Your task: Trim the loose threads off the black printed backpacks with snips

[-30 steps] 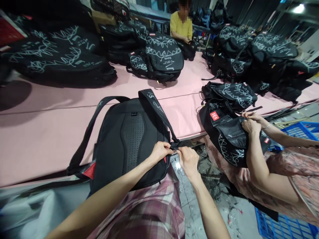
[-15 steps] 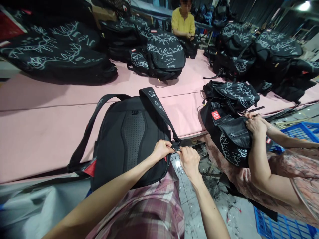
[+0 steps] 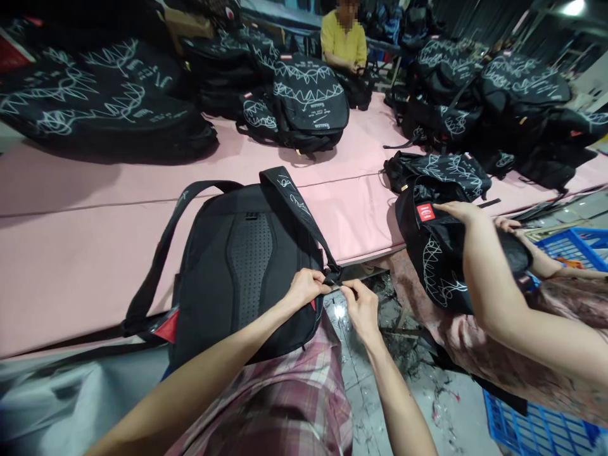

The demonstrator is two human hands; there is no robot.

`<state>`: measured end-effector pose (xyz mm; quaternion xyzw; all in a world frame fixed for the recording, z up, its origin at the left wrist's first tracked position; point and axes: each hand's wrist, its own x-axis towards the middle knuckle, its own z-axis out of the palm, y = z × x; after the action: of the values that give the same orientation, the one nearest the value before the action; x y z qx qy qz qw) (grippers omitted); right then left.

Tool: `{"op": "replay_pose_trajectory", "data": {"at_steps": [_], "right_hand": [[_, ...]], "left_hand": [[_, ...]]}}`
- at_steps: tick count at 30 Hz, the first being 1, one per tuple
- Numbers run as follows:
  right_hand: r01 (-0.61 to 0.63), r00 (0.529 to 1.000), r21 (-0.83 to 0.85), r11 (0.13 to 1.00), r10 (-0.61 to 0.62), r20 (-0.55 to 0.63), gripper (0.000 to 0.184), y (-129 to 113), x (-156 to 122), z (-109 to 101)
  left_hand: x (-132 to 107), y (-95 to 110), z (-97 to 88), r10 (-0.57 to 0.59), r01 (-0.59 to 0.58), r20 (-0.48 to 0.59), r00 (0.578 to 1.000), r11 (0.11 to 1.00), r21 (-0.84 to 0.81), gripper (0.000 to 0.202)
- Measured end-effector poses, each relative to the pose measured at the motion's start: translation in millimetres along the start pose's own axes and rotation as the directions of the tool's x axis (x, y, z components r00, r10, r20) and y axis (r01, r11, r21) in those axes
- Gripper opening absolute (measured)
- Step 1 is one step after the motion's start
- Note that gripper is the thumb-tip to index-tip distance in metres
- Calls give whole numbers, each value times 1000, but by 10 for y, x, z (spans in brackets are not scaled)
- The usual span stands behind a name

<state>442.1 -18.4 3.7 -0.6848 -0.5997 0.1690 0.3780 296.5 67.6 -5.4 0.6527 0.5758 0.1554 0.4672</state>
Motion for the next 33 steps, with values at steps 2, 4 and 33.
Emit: {"op": "replay_pose_trajectory", "data": {"at_steps": [2,4,33], "right_hand": [[-37,999,41,998,38,-15,20,-4,3,-16],[-28,1000,66,997,28,-2,19,-16,20,-16],[-512,827,687,516,512,231,40,216,602,605]], "left_hand": [[7,-13,7,4,-4,4,1000,1000,4,13],[15,-25,17,11,-11,4,1000,1000,11,13],[-90,-13,-241,228,-289,-240,944,920,-263,19]]}}
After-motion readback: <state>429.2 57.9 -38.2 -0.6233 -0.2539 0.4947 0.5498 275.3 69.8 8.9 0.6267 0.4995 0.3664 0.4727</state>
